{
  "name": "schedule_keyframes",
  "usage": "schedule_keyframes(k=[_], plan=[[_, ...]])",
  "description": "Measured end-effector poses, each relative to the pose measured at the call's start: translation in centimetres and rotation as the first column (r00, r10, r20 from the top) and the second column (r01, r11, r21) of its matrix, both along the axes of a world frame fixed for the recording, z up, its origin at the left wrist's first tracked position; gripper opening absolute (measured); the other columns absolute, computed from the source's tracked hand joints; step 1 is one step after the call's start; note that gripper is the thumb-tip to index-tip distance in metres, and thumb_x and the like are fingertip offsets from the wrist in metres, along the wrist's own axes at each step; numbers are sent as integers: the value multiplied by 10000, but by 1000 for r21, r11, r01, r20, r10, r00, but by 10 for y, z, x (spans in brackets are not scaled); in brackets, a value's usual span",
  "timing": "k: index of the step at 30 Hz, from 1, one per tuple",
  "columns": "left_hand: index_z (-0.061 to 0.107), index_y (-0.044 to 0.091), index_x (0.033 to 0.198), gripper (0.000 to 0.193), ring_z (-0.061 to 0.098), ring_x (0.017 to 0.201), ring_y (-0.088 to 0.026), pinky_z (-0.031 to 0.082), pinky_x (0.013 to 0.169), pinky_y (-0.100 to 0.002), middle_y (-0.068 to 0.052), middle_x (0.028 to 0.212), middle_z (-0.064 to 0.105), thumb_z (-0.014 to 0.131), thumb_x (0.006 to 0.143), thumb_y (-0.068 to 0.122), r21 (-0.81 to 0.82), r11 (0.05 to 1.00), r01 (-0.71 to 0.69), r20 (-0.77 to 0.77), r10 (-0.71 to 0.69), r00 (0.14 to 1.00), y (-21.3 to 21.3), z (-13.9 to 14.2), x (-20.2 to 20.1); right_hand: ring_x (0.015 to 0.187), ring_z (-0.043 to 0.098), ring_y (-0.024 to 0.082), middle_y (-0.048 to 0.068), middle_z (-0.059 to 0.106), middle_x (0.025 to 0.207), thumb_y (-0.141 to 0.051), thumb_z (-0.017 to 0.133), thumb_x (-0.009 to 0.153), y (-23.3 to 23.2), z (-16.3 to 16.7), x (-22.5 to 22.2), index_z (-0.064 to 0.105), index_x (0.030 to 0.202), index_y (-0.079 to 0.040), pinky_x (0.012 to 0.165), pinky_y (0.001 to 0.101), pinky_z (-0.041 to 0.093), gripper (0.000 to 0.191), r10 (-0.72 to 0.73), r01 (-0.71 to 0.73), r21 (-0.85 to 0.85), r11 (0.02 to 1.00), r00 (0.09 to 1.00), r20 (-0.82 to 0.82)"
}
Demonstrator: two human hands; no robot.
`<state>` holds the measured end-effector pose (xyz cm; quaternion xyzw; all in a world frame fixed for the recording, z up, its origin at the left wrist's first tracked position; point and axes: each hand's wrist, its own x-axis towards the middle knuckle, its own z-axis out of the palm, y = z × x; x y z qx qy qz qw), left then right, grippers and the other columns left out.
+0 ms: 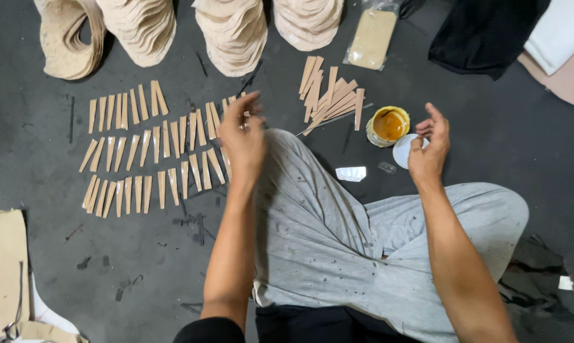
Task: The person sits on the floor and applies glue with a brush to small wooden strips, one at a time, then lays each glued strip in rows on the floor beside them. Stacks of shoe upper components surround the work area as they continue coating the strips.
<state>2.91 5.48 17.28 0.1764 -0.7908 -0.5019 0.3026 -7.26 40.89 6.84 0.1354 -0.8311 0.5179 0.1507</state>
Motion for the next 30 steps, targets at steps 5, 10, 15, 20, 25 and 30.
schedule_keyframes(k=[5,10,15,20,25,30], plan=[[761,79,1059,233,744,898,-328,588,826,-438,-172,979,760,651,853,84,-179,947,267,165,-239,957,98,-15,-130,957,594,211,118,560,1085,202,492,772,-1,8,3,533,1482,-45,852,333,526,753,-2,1,63,998,1000,11],[731,50,958,166,712,945,-396,576,867,-479,-221,1016,738,699,870,187,-325,860,393,514,-189,837,153,-86,-188,928,601,222,122,579,1060,195,482,754,1,10,2,551,1454,-41,849,342,526,742,-11,11,83,996,1000,5],[696,5,934,317,692,950,-423,555,838,-510,-243,970,724,783,744,243,-384,815,434,551,-174,816,156,-129,-183,914,602,222,116,585,1048,200,468,769,1,10,1,566,1443,-45,852,343,530,724,-1,3,73,997,1000,-30],[723,29,966,148,715,979,-415,573,883,-484,-249,1002,737,699,855,124,-322,880,350,596,-100,797,151,-133,-184,954,602,250,126,567,1053,183,486,773,-2,16,0,577,1435,-62,864,362,523,712,-15,10,123,992,999,45],[760,20,903,162,741,824,-360,586,783,-437,-219,852,755,761,820,159,-188,935,299,490,-175,854,150,-96,-181,1201,502,370,158,554,1268,129,604,718,1,18,1,705,1288,-137,1014,477,437,637,12,14,515,857,999,-47],[744,-64,1003,189,696,632,-148,589,570,-280,-102,778,753,757,867,66,387,803,453,155,-541,826,153,-28,-150,1341,403,449,219,437,1546,75,652,644,-4,8,-6,770,1164,-129,1026,531,377,571,78,-55,644,763,997,-7]])
